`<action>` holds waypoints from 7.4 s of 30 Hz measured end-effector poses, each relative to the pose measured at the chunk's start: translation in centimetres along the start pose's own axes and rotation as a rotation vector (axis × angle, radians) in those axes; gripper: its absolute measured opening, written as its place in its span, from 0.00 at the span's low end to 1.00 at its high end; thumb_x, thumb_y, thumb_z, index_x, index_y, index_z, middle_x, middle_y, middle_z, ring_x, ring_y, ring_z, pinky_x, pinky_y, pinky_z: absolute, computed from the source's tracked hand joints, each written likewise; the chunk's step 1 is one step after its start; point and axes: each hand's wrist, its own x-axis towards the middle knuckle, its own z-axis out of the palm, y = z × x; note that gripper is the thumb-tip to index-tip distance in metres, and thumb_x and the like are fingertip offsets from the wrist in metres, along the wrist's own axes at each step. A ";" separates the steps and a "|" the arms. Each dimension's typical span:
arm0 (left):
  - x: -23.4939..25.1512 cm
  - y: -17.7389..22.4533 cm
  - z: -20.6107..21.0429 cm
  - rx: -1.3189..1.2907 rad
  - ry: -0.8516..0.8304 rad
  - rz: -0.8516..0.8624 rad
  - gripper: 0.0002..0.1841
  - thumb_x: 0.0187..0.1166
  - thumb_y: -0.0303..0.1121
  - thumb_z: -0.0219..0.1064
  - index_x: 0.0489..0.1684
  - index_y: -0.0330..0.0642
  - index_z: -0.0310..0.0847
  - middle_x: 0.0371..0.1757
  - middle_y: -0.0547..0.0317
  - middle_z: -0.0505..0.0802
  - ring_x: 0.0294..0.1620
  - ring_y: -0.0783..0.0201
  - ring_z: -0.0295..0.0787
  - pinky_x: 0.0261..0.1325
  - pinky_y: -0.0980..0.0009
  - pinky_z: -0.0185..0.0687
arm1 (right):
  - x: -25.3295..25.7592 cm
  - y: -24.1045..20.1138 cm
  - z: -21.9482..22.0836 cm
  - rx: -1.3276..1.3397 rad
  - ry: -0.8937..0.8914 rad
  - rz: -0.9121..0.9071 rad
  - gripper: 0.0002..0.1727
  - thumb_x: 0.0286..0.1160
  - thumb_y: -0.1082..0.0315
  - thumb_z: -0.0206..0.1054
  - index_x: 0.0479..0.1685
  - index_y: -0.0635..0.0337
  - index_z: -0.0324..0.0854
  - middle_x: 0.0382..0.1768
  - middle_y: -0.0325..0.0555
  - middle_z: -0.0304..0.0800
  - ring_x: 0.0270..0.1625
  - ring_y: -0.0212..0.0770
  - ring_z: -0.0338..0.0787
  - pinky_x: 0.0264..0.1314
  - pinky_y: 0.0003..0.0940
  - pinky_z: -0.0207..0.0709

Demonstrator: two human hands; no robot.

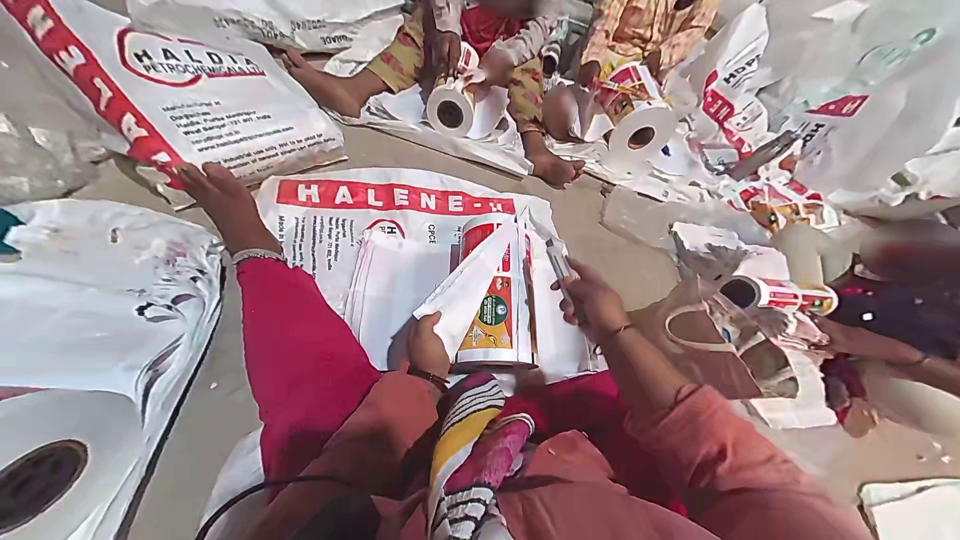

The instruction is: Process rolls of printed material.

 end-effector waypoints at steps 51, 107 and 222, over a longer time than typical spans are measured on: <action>0.7 8.3 10.8 1.993 -0.494 0.238 0.27 0.78 0.53 0.73 0.56 0.33 0.86 0.54 0.34 0.92 0.62 0.34 0.88 0.65 0.32 0.78 | -1.9 9.1 1.2 0.451 -0.193 0.126 0.29 0.93 0.70 0.49 0.92 0.54 0.55 0.44 0.52 0.89 0.22 0.40 0.86 0.27 0.35 0.86; 2.1 0.0 -2.4 0.008 -0.393 0.078 0.20 0.95 0.31 0.45 0.77 0.32 0.70 0.69 0.45 0.87 0.68 0.63 0.86 0.74 0.61 0.83 | 7.9 -5.5 0.8 -0.729 -0.070 0.083 0.27 0.93 0.58 0.53 0.88 0.49 0.64 0.45 0.50 0.89 0.24 0.37 0.79 0.26 0.34 0.75; 3.3 4.4 1.0 1.923 -0.598 0.560 0.18 0.89 0.35 0.57 0.68 0.39 0.85 0.73 0.42 0.88 0.78 0.43 0.81 0.83 0.42 0.69 | 1.2 7.9 -6.7 0.084 -0.047 0.058 0.35 0.89 0.66 0.57 0.94 0.48 0.49 0.52 0.51 0.89 0.23 0.37 0.84 0.25 0.34 0.81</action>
